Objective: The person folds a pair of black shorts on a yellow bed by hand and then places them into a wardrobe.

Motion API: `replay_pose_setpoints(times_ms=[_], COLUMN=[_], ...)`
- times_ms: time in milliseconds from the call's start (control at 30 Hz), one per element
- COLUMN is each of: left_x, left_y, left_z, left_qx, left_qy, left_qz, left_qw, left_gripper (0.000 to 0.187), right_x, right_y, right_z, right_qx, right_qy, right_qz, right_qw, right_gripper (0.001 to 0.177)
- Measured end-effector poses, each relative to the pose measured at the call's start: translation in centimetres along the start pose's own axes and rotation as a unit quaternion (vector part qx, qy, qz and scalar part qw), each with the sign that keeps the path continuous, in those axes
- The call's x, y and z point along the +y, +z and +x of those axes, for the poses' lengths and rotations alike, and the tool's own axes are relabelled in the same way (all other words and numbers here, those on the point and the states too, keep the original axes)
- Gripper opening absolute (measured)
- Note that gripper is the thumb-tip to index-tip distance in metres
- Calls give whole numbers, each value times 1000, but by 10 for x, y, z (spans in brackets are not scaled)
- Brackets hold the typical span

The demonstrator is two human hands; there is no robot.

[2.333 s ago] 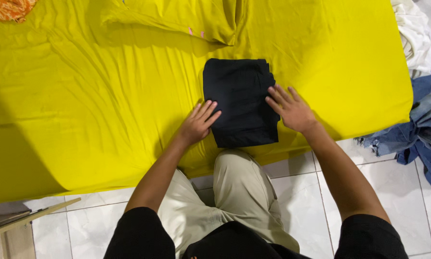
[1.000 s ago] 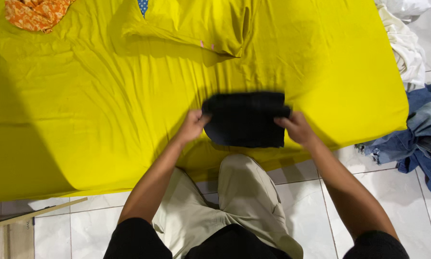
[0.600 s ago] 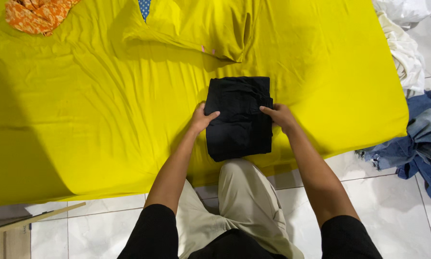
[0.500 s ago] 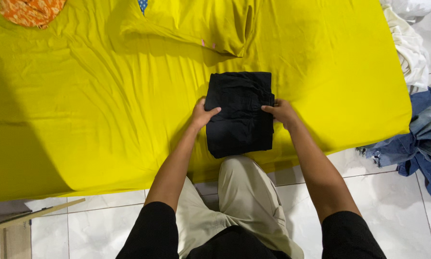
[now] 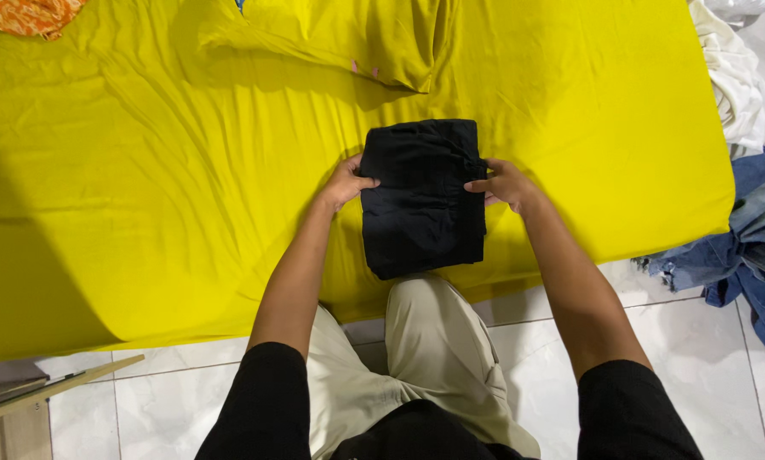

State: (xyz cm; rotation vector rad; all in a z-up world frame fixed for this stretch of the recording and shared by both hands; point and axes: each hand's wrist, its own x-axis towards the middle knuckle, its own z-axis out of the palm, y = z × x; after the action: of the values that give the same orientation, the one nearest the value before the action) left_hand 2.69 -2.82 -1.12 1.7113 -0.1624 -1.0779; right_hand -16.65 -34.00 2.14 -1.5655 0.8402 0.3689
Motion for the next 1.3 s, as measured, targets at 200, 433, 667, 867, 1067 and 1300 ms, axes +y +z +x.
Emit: replay_pose_setpoints(times_ms=[200, 433, 667, 867, 1067, 1300], left_x=[-35, -17, -1, -17, -27, -33], left_y=[-3, 10, 13, 13, 12, 28], left_z=[-16, -94, -115, -103, -101, -121], left_qx=[12, 116, -6, -45, -46, -1], left_qy=[262, 461, 512, 483, 431, 354], left_qz=[77, 381, 545, 630, 639, 648], left_qw=[962, 793, 664, 606, 636, 674], left_gripper=[32, 33, 14, 31, 25, 22], right_x=[12, 42, 17, -47, -17, 8], right_y=[6, 12, 11, 39, 54, 36], right_z=[-40, -68, -91, -145, -157, -158], right_qx=[14, 125, 124, -91, -77, -83], right_qy=[-238, -506, -506, -318, -427, -335], right_qz=[-136, -406, -446, -778, -751, -676], right_qw=[962, 751, 728, 534, 498, 651], right_gripper=[46, 42, 53, 110, 81, 53])
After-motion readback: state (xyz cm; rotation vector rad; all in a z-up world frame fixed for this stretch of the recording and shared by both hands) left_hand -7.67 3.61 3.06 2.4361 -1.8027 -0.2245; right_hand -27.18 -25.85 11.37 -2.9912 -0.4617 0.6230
